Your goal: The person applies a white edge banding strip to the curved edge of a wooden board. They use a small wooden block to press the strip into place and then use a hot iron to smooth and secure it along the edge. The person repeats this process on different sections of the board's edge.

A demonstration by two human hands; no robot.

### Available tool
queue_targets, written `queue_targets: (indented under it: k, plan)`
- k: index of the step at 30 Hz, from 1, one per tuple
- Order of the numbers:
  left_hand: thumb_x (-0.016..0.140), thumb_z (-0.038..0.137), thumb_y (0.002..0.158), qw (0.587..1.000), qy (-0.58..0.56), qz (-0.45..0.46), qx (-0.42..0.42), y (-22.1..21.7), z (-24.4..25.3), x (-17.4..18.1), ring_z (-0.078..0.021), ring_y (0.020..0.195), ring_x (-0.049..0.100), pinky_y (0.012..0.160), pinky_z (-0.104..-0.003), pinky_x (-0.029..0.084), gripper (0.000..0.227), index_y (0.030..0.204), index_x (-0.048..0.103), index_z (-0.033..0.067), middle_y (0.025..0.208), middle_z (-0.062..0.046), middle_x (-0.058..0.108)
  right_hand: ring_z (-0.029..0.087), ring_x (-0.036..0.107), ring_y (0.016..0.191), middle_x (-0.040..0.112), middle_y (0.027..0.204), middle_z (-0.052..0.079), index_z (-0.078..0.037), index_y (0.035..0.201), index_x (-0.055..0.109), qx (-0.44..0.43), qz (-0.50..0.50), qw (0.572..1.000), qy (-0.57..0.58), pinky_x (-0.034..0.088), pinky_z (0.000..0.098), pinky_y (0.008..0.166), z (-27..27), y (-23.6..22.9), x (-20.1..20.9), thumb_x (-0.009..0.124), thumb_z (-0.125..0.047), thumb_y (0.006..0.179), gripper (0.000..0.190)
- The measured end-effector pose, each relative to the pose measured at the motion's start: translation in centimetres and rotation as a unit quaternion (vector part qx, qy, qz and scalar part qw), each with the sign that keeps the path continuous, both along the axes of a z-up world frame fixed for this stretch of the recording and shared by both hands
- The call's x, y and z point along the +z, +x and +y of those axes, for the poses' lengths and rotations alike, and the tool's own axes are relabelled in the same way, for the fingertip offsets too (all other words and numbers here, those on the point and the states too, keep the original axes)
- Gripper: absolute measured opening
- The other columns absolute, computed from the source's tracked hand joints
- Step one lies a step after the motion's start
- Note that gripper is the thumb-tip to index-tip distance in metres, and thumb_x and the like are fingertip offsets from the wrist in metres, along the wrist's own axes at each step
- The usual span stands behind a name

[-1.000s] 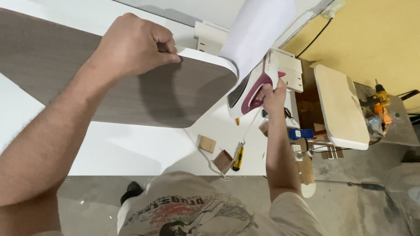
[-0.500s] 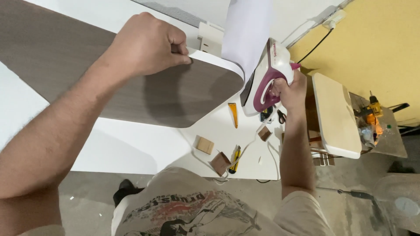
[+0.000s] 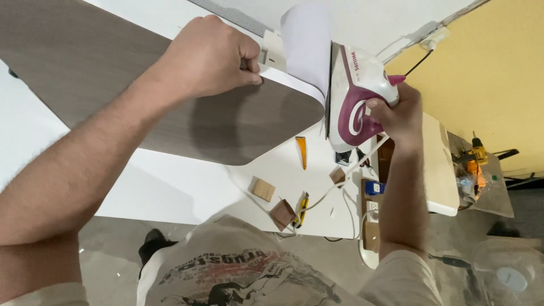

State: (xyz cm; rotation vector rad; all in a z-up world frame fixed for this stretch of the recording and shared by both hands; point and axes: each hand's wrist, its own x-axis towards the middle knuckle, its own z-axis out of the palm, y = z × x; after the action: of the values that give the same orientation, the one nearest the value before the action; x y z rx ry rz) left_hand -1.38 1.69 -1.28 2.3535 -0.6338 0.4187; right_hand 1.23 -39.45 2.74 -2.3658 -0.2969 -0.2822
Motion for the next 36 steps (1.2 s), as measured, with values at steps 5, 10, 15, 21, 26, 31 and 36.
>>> queue_targets:
  k: [5, 10, 15, 21, 26, 31, 36]
  plan:
    - [0.083, 0.025, 0.082, 0.999, 0.005, -0.048, 0.002, 0.4, -0.1, -0.8, -0.0183, 0.058, 0.060, 0.058, -0.036, 0.044, 0.014, 0.072, 0.073, 0.0236, 0.065, 0.011, 0.069, 0.012, 0.053, 0.066, 0.057, 0.071, -0.001, -0.008, 0.076, 0.059, 0.002, -0.029, 0.987, -0.159, 0.040, 0.0296, 0.051, -0.9, 1.4, 1.3, 0.086, -0.025, 0.081, 0.032]
    - [0.084, 0.023, 0.080, 0.998, 0.003, -0.060, -0.003, 0.3, -0.2, -0.8, -0.0188, 0.063, 0.064, 0.057, -0.037, 0.046, 0.011, 0.075, 0.075, 0.0230, 0.069, 0.012, 0.071, 0.014, 0.052, 0.069, 0.058, 0.075, 0.002, -0.004, 0.083, 0.059, 0.099, -0.054, 0.972, -0.204, 0.038, 0.0286, 0.054, 0.1, 1.7, 3.6, 0.089, -0.037, 0.091, 0.045]
    - [0.084, 0.025, 0.083, 0.999, 0.009, -0.046, -0.004, 0.0, -0.3, -0.4, -0.0197, 0.064, 0.065, 0.057, -0.038, 0.047, 0.011, 0.076, 0.076, 0.0228, 0.072, 0.010, 0.073, 0.017, 0.047, 0.062, 0.055, 0.071, 0.005, 0.000, 0.083, 0.053, 0.160, -0.100, 0.942, -0.276, 0.034, 0.0320, 0.052, 2.0, 0.9, 5.8, 0.085, -0.041, 0.098, 0.054]
    - [0.081, 0.021, 0.080, 0.999, 0.012, -0.051, -0.001, 0.2, -0.5, -0.6, -0.0206, 0.063, 0.063, 0.054, -0.039, 0.045, 0.010, 0.073, 0.074, 0.0232, 0.067, 0.011, 0.071, 0.023, 0.047, 0.066, 0.056, 0.076, 0.010, 0.003, 0.086, 0.054, 0.191, -0.115, 0.906, -0.360, 0.037, 0.0362, 0.060, 4.9, -0.5, 8.3, 0.084, -0.028, 0.104, 0.047]
    - [0.082, 0.023, 0.081, 0.999, 0.010, -0.046, -0.007, 0.3, -0.6, -0.6, -0.0218, 0.064, 0.065, 0.052, -0.041, 0.045, 0.015, 0.070, 0.072, 0.0216, 0.070, 0.011, 0.073, 0.027, 0.065, 0.084, 0.073, 0.102, 0.015, 0.001, 0.116, 0.071, 0.113, -0.016, 0.917, -0.382, 0.050, 0.0372, 0.069, 8.2, -1.8, 10.2, 0.081, -0.035, 0.097, 0.042]
    - [0.080, 0.027, 0.081, 0.999, 0.020, -0.032, 0.002, 0.0, -0.7, -0.2, -0.0230, 0.069, 0.066, 0.055, -0.042, 0.046, 0.008, 0.076, 0.075, 0.0250, 0.069, 0.010, 0.072, 0.028, 0.067, 0.081, 0.075, 0.097, 0.012, 0.001, 0.111, 0.072, 0.174, -0.078, 0.872, -0.451, 0.051, 0.0378, 0.068, 8.7, -1.7, 11.1, 0.083, -0.034, 0.098, 0.039]
    - [0.082, 0.028, 0.082, 0.998, 0.023, -0.053, -0.009, -0.1, -0.7, -0.3, -0.0242, 0.067, 0.065, 0.055, -0.043, 0.046, 0.013, 0.075, 0.072, 0.0232, 0.068, 0.009, 0.071, 0.025, 0.067, 0.086, 0.075, 0.099, 0.007, -0.014, 0.123, 0.072, 0.064, 0.043, 0.879, -0.470, 0.051, 0.0388, 0.075, 11.3, -2.3, 12.5, 0.076, -0.051, 0.091, 0.049]
